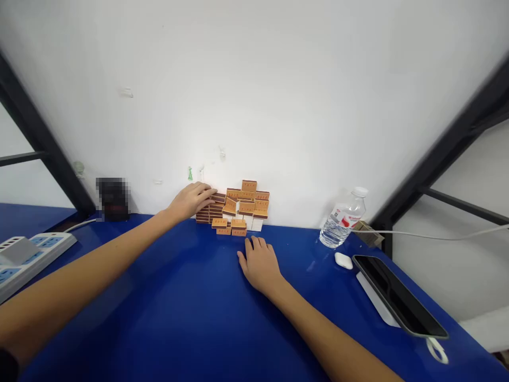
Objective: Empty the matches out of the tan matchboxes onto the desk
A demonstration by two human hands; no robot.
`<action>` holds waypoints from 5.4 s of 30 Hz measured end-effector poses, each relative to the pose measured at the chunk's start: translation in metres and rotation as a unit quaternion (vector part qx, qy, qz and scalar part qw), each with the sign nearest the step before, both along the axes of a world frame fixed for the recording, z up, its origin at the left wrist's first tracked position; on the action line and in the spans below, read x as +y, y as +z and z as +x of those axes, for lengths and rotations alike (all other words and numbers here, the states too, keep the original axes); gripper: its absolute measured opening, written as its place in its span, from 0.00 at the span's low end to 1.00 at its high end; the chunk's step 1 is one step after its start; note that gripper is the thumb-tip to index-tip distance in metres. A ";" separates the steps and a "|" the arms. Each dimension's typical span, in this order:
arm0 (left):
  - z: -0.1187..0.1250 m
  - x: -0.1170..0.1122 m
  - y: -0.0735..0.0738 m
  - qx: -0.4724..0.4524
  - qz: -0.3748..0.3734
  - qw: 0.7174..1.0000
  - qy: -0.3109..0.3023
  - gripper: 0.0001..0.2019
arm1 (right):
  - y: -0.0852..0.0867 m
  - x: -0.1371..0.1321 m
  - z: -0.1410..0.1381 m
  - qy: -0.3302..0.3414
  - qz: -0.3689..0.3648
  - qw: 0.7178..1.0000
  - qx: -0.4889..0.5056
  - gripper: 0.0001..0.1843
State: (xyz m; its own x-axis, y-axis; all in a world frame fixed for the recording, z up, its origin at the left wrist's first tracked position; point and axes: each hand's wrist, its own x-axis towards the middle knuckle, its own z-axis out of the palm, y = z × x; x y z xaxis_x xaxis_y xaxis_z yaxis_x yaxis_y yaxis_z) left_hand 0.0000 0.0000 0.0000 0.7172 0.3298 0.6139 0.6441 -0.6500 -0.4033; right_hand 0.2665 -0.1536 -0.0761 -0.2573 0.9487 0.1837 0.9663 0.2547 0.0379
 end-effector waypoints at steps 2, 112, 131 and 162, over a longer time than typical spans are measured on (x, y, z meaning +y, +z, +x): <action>0.001 0.001 0.001 0.006 0.004 1.000 -0.001 0.13 | 0.000 0.000 0.000 0.000 0.000 1.000 -0.001 0.31; -0.026 -0.015 0.008 0.118 -0.066 0.988 0.078 0.12 | -0.001 0.002 0.001 0.010 0.013 1.000 0.010 0.31; -0.084 -0.089 -0.015 0.117 -0.165 0.964 0.174 0.14 | -0.004 0.003 0.003 0.012 0.025 1.000 0.008 0.31; -0.066 -0.050 -0.023 0.079 -0.099 0.986 0.105 0.11 | 0.000 0.002 0.002 0.010 0.016 1.000 0.016 0.31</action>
State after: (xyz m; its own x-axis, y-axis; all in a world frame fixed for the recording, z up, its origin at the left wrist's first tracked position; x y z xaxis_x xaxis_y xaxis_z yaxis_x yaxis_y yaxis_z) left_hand -0.0657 -0.0496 -0.0226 0.7020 0.5834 0.4084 0.7120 -0.5851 -0.3881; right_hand 0.2684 -0.1521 -0.0764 -0.2700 0.9368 0.2226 0.9617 0.2736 0.0153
